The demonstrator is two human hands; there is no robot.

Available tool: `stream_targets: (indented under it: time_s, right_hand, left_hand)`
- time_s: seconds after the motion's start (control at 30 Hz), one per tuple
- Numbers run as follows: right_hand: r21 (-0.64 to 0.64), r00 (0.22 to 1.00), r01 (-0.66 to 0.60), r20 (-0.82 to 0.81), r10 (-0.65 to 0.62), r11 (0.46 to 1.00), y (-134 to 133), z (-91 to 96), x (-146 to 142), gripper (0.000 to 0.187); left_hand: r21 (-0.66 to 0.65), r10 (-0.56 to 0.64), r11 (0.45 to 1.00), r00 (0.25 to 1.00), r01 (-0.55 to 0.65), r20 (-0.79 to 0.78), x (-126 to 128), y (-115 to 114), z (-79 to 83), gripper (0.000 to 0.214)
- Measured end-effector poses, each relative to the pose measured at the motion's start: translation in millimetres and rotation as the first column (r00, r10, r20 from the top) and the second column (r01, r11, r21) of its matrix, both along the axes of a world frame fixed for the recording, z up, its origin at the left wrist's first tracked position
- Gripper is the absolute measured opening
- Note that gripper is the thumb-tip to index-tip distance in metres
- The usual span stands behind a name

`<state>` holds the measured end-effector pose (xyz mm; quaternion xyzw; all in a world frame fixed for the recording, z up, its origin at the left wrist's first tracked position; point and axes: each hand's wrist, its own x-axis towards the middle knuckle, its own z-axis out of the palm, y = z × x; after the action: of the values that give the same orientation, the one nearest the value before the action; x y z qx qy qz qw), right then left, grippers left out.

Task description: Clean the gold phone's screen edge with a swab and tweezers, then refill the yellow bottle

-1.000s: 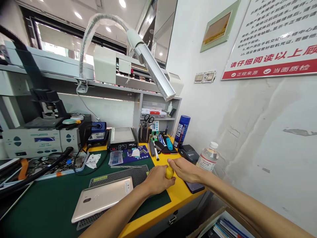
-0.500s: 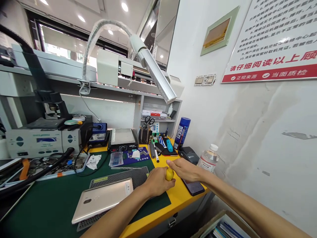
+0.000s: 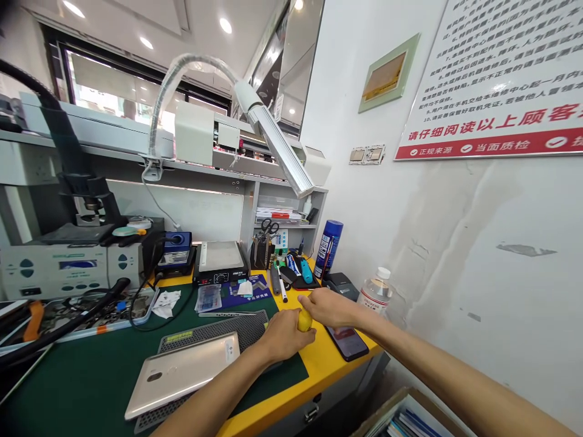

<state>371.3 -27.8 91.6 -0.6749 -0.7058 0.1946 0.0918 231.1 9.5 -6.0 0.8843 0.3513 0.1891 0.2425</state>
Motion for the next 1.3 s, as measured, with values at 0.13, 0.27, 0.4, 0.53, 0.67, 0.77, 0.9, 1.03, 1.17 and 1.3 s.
stream_targets:
  time_s: [0.13,0.27,0.4,0.53,0.67,0.77,0.9,1.03,1.17,1.3]
  right_hand:
    - [0.062,0.989,0.148,0.007,-0.149,0.987,-5.7,-17.2,-4.2,0.054]
    - [0.106,0.98,0.2,0.001,-0.201,0.974,-13.9,-27.7,-6.3,0.051]
    - [0.101,0.975,0.221,-0.025,-0.219,0.97,-17.6,-31.4,-5.0,0.048]
    - [0.052,0.981,0.19,-0.057,-0.187,0.98,-14.5,-31.5,-0.6,0.049]
    - [-0.021,0.988,0.132,-0.081,-0.133,0.991,-10.4,-27.6,4.8,0.051]
    - [-0.06,0.993,0.09,-0.07,-0.094,0.994,-10.1,-22.5,7.2,0.053]
    - [-0.03,0.998,0.057,0.013,-0.057,0.998,-12.6,-17.0,2.9,0.057]
    - [0.126,0.986,0.005,0.166,-0.026,0.992,-14.1,-14.0,-7.0,0.058]
    - [0.189,0.945,-0.142,0.32,0.076,0.972,-15.8,-8.7,-10.8,0.055]
    - [0.159,0.892,-0.281,0.407,0.197,0.946,-18.3,-1.4,-7.9,0.049]
  left_hand:
    - [0.002,0.0,1.0,1.0,0.0,-0.004,-0.9,-1.1,2.1,0.029]
    - [0.008,-0.012,1.0,1.0,0.012,-0.006,-0.8,-1.4,2.0,0.029]
    - [0.018,-0.005,1.0,1.0,0.005,-0.011,0.4,-0.9,0.5,0.029]
    - [0.024,0.007,1.0,1.0,-0.006,-0.017,1.1,-1.5,0.0,0.03]
    - [0.026,0.019,0.999,1.0,-0.019,-0.02,0.8,-3.4,1.1,0.031]
    - [0.029,0.027,0.999,0.999,-0.026,-0.018,-0.1,-4.8,2.5,0.032]
    - [0.032,0.029,0.999,0.999,-0.028,-0.014,-1.2,-5.7,3.3,0.031]
    - [0.04,0.019,0.999,1.0,-0.018,-0.008,-1.0,-5.0,1.1,0.028]
    - [0.05,0.017,0.999,1.0,-0.017,0.001,0.8,-3.3,-2.4,0.028]
    - [0.048,0.023,0.999,1.0,-0.023,0.0,1.5,-2.8,-1.9,0.028]
